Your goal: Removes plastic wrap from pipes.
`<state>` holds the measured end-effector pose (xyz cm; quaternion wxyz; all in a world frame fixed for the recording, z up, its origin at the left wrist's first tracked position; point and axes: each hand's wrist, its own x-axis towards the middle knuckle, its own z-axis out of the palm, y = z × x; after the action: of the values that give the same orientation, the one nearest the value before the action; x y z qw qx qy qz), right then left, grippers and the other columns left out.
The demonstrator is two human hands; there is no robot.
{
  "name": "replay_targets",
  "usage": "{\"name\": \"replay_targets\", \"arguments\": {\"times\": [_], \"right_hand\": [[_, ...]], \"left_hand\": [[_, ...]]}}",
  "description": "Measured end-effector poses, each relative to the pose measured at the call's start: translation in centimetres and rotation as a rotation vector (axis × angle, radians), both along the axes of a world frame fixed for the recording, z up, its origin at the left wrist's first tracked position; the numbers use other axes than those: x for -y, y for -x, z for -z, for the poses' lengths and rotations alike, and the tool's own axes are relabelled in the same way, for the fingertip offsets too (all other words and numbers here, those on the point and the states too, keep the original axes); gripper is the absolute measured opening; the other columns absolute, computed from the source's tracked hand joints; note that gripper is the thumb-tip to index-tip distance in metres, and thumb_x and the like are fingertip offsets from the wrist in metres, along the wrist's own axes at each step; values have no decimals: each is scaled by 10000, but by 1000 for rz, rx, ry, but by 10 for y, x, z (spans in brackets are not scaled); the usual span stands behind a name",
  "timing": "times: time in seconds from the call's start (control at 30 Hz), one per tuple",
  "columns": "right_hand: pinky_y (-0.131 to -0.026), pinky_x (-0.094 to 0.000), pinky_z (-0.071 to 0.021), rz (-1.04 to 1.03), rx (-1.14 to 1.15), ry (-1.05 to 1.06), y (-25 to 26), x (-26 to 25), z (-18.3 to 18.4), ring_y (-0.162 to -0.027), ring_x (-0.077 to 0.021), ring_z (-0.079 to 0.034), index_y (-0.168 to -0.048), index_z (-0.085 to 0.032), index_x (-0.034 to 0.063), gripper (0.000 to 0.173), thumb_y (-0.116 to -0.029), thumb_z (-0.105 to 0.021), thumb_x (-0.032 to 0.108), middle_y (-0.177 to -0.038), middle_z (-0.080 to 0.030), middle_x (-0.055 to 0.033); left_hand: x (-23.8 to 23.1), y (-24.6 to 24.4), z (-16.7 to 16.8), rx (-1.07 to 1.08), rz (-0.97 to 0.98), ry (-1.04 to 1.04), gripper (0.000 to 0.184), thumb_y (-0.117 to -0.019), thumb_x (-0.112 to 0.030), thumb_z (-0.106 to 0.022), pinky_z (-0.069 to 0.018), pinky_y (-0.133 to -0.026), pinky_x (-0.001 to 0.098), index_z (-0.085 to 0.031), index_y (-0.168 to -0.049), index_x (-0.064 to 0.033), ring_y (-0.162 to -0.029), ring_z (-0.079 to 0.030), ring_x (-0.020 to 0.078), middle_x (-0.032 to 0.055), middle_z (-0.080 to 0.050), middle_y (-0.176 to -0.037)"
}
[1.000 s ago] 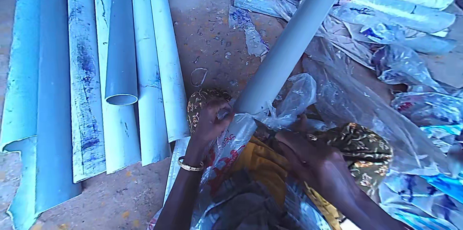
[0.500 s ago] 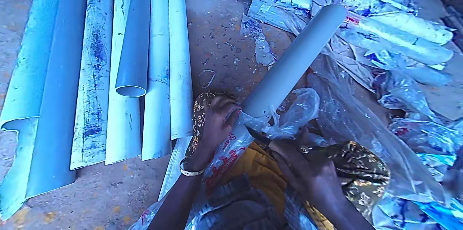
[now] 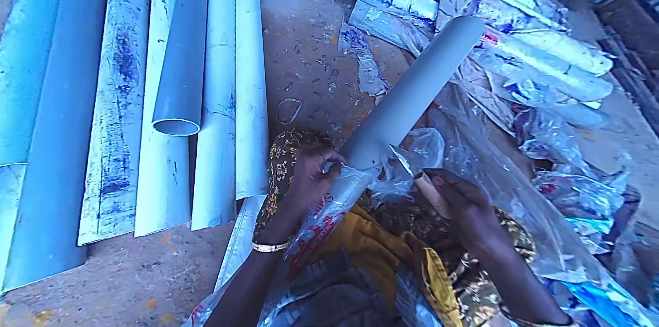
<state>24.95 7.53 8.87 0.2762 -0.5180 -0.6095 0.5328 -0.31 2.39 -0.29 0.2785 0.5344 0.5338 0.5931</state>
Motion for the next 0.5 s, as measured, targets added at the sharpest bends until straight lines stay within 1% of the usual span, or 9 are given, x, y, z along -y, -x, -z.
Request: {"name": "replay_targets", "arguments": {"times": [0.03,0.07,0.13,0.17,0.2,0.27,0.3,0.4,0.5], "right_hand": [[-432,-102,-426,34,-23,53,-3,-7,1,-488,51,-534,-1047,-629,115,346,-1073,-284,114,-774,-694,110],[-419,-101,-418,42,-51,92,-5,-13,1,-468,49,-521,-1008,-619,133,356,-1081,-270,132,-738,-678,106],[-434,-99,-413,-16,-71,83,-6,-20,2,-475,47,-505,-981,-603,151,278,-1058,-336,152,-691,-629,115],[-463,-90,-412,-74,-30,23,-4,-22,2,-498,61,-501,-999,-600,151,200,-1040,-405,140,-674,-600,141],[-504,-89,-420,-137,37,-63,-2,-23,3,-534,72,-504,-1022,-617,132,145,-1022,-472,136,-678,-572,158],[-567,-103,-432,-249,238,-216,5,-26,6,-589,82,-500,-1054,-637,80,161,-1020,-529,194,-712,-534,145],[-576,-144,-432,-287,353,-254,11,-27,7,-594,52,-494,-1093,-638,57,228,-1035,-517,241,-720,-530,110],[-612,-347,-470,-360,597,-290,40,-13,1,-609,-151,-545,-1209,-610,-33,341,-1083,-459,245,-728,-570,-61],[-623,-447,-492,-376,702,-345,62,15,4,-628,-286,-602,-1211,-598,-71,352,-1073,-469,226,-702,-591,-138]], "left_hand": [[1,3,-1,-29,20,12,167,-845,-71,-599,-474,-887,285,-754,-865,-11,-878,-618,48,32,-721,-853],[1,6,-2,-78,31,27,169,-829,-108,-621,-471,-895,320,-756,-885,-23,-885,-627,74,37,-724,-865],[3,9,-6,-202,39,81,246,-834,-198,-727,-405,-979,530,-767,-1004,-24,-924,-655,198,85,-739,-930],[4,8,-8,-261,35,99,299,-847,-213,-764,-388,-982,598,-771,-1068,-13,-923,-661,249,114,-742,-953],[5,6,-8,-313,16,85,271,-861,-193,-761,-382,-969,620,-781,-1063,-13,-898,-665,274,121,-744,-930],[5,-1,-4,-382,-45,-2,138,-883,-127,-696,-365,-994,596,-798,-923,-43,-862,-682,263,93,-750,-837],[4,-4,-1,-401,-68,-52,141,-889,-117,-669,-340,-1012,576,-795,-881,-55,-849,-674,253,81,-741,-803],[4,-9,3,-400,-119,-137,170,-884,-118,-639,-325,-1022,546,-785,-822,-56,-818,-666,223,69,-726,-757],[4,-8,8,-386,-148,-157,173,-890,-127,-647,-319,-1025,500,-784,-812,-54,-827,-659,197,65,-727,-757]]}}
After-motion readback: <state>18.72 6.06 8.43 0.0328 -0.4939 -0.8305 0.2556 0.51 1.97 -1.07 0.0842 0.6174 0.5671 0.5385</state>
